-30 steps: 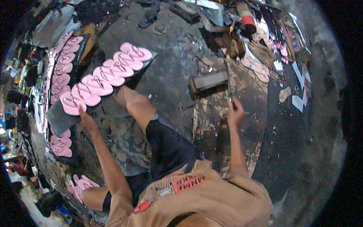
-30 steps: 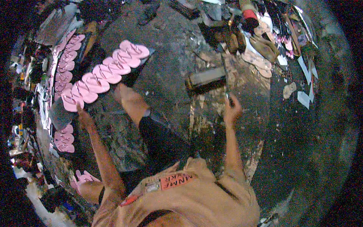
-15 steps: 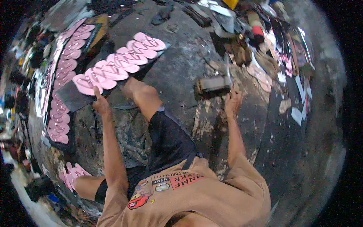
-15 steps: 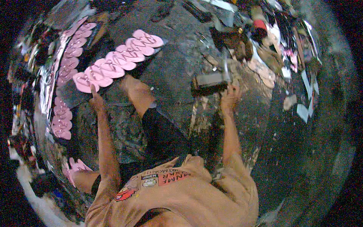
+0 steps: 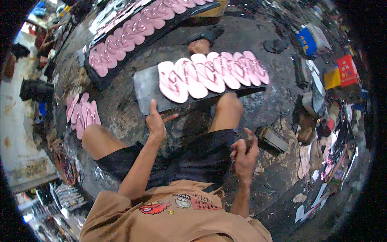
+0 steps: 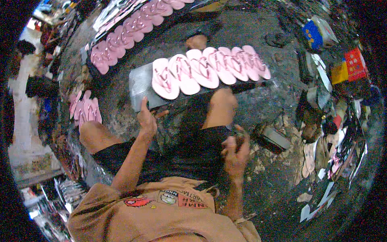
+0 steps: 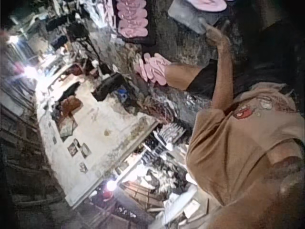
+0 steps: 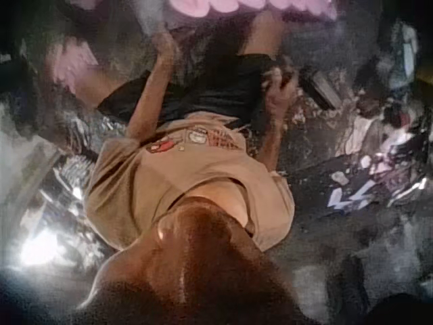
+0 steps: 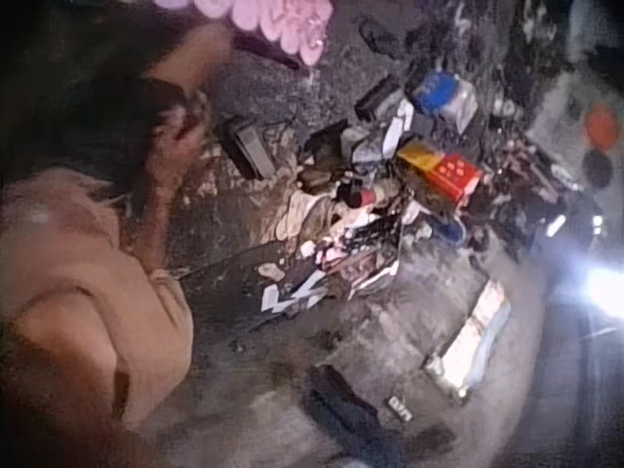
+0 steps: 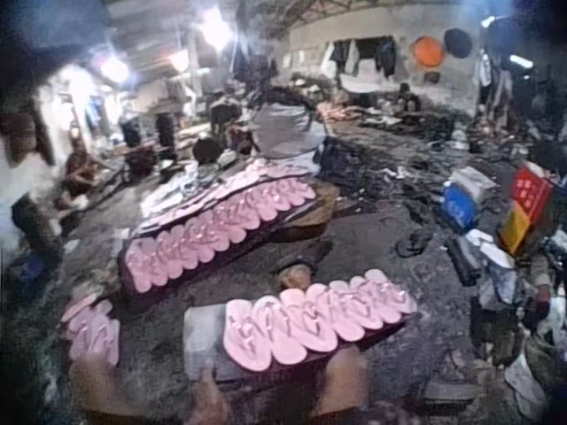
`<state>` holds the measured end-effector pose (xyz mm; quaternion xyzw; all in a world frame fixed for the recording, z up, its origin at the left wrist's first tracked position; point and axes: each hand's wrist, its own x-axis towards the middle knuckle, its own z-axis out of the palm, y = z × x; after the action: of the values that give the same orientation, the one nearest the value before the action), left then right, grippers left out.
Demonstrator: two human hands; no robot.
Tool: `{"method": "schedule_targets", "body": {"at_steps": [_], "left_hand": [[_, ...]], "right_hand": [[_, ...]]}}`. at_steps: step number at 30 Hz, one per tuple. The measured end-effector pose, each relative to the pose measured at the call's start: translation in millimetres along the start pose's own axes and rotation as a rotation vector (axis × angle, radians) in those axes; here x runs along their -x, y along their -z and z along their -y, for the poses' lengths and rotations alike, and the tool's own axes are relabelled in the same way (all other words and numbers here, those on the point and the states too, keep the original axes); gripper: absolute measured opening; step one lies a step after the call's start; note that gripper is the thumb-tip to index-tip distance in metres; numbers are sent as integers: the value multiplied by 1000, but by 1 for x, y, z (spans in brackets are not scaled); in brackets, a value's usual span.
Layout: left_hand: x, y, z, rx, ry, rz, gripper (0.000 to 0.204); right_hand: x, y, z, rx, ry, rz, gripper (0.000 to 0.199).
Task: The person sits on the floor and uses a knife to trim excess material from the edges of pink flip-flops. They handle each flip-flop one at a time, scrape the edges, and place the trimmed items into a growing pile.
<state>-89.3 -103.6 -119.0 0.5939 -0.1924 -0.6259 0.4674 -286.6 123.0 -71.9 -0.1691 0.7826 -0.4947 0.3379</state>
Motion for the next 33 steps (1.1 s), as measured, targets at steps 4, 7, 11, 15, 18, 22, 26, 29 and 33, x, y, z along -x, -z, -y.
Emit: {"method": "schedule_targets", "body": {"at_steps": [4,7,11,15,18,22,26,29,33], "left_hand": [[1,15,-3,-454,-22,-33,51],[9,11,-6,-441,8,-46,46],[22,1,-17,-331,51,61,40],[28,3,-24,-277,187,116,40],[26,0,-27,-220,184,159,43],[24,0,-23,-191,165,138,42],[22,-2,-20,-173,186,95,44],[25,2,-25,-191,183,63,45],[28,18,-26,-219,168,56,45]], "right_hand": [[12,-87,-7,5,201,368,33],[19,-107,-1,116,51,595,41],[20,-139,-49,327,488,279,47],[-26,-162,-23,252,361,519,37],[-46,-191,-2,191,271,527,29],[-63,-223,-22,449,180,546,30],[-82,-255,-54,280,508,311,42],[-102,-280,-80,430,587,296,41],[-141,-305,-73,433,609,384,34]]}}
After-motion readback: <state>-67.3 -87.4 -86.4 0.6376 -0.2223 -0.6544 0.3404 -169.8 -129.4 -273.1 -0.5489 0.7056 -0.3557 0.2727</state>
